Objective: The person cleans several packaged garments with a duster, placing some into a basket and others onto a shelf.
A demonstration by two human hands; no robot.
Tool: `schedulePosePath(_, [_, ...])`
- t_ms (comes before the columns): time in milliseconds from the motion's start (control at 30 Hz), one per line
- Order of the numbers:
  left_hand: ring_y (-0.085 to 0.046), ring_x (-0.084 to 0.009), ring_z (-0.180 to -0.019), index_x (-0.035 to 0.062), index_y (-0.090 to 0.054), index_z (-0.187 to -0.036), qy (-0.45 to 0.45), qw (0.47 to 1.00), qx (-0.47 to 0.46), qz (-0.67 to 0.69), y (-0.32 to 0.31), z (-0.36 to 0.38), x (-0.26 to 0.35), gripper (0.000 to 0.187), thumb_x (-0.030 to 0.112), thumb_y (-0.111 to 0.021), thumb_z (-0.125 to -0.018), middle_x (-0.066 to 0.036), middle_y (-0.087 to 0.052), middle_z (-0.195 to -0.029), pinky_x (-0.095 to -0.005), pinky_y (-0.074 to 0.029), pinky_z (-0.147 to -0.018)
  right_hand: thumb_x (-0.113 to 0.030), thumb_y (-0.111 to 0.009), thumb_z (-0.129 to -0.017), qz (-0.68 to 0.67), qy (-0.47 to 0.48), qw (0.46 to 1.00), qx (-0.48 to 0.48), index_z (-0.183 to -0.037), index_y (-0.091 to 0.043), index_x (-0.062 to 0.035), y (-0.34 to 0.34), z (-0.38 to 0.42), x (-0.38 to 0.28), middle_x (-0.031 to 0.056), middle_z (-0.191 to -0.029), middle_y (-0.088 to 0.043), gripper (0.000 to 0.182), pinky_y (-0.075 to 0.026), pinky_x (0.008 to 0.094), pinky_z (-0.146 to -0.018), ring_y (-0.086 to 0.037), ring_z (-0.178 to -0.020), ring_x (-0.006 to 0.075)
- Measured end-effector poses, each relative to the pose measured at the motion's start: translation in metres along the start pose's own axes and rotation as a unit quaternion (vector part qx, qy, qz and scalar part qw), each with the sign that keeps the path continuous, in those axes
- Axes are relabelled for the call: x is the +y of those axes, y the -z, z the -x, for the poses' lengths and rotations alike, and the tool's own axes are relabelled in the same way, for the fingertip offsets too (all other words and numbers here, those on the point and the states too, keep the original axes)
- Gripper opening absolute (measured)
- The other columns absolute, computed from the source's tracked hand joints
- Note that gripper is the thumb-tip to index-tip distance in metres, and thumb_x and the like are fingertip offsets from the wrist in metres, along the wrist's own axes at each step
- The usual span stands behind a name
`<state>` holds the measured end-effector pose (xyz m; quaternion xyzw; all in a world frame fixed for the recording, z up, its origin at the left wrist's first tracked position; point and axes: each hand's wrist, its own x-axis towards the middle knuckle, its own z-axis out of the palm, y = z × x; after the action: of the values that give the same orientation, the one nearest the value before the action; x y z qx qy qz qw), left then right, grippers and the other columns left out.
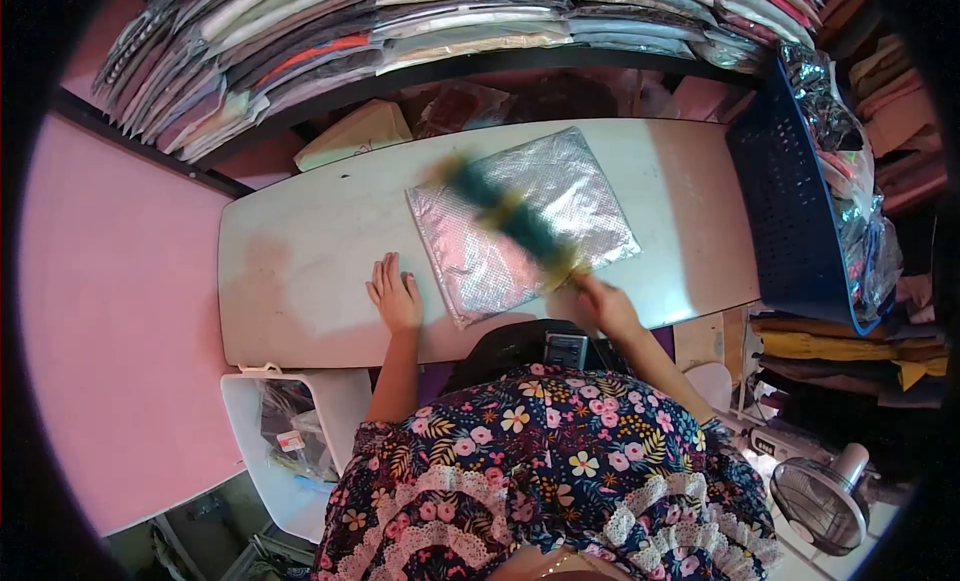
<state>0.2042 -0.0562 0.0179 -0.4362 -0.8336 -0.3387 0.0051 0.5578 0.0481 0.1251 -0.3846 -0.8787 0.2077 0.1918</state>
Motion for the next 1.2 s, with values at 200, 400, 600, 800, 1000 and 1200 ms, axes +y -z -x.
schedulePosePath(200, [-0.035, -0.0329, -0.128, 0.0005, -0.039, -0.131, -0.019, 0.996, 0.079, 0.049, 0.006, 0.0, 0.011, 0.048, 0.006, -0.046, -0.084, -0.019, -0.042, -0.134, -0.048, -0.021, -0.107, -0.023, -0.051, -0.087, 0.084, -0.048, 0.994, -0.059, -0.122, -0.048, -0.0239, 0.003, -0.037, -0.009, 0.0185, -0.085, -0.063, 0.035, -0.05, 0.048, -0.062, -0.062, -0.071, 0.0385])
schedulePosePath(400, [-0.037, -0.0339, -0.126, -0.0009, -0.041, -0.128, -0.017, 0.992, 0.109, 0.064, -0.002, 0.0, -0.004, 0.047, 0.009, -0.049, -0.082, -0.019, -0.045, -0.131, -0.0447, -0.024, -0.106, -0.022, -0.052, -0.086, 0.093, 0.039, 0.98, -0.172, -0.121, -0.048, -0.0206, -0.001, -0.081, -0.029, 0.0211, -0.083, -0.063, 0.036, -0.049, 0.0485, -0.063, -0.062, -0.072, 0.0387])
schedulePosePath(600, [-0.03, -0.0343, -0.13, 0.0059, -0.039, -0.134, 0.014, 0.999, 0.013, -0.034, -0.007, 0.004, -0.01, 0.049, 0.015, -0.049, -0.086, -0.012, -0.04, -0.138, -0.0474, -0.02, -0.108, -0.021, -0.052, -0.085, 0.115, -0.034, 0.983, -0.139, -0.118, -0.054, -0.0219, 0.02, -0.08, -0.023, 0.0161, -0.085, -0.065, 0.033, -0.049, 0.0485, -0.066, -0.063, -0.074, 0.0377])
schedulePosePath(800, [-0.028, -0.0314, -0.132, 0.0113, -0.045, -0.13, 0.115, 0.989, -0.048, -0.079, -0.005, -0.011, 0.001, 0.044, 0.016, -0.048, -0.087, -0.008, -0.038, -0.141, -0.0483, -0.021, -0.108, -0.021, -0.053, -0.086, 0.07, -0.165, 0.981, 0.074, -0.122, -0.046, -0.0165, 0.052, -0.028, 0.043, 0.0215, -0.081, -0.063, 0.037, -0.048, 0.0515, -0.064, -0.061, -0.073, 0.0412])
schedulePosePath(1000, [-0.048, -0.0302, -0.116, 0.0018, -0.054, -0.118, 0.033, 0.998, -0.047, 0.0, -0.016, -0.054, 0.02, 0.038, 0.023, -0.054, -0.087, -0.015, -0.057, -0.118, -0.0403, -0.032, -0.101, -0.021, -0.055, -0.085, 0.057, -0.111, 0.989, -0.072, -0.12, -0.052, -0.0168, 0.069, 0.036, 0.033, 0.0195, -0.09, -0.063, 0.035, -0.049, 0.0484, -0.069, -0.061, -0.081, 0.04])
schedulePosePath(1200, [-0.061, -0.0172, -0.085, -0.0049, -0.058, -0.11, 0.265, 0.865, -0.175, 0.389, -0.021, -0.1, 0.053, 0.045, 0.023, -0.073, -0.077, -0.01, -0.064, -0.099, -0.0287, -0.048, -0.075, -0.018, -0.053, -0.089, -0.008, -0.338, 0.923, 0.184, -0.119, -0.051, -0.0091, 0.087, 0.069, 0.066, 0.024, -0.094, -0.062, 0.032, -0.049, 0.0447, -0.073, -0.06, -0.086, 0.0417])
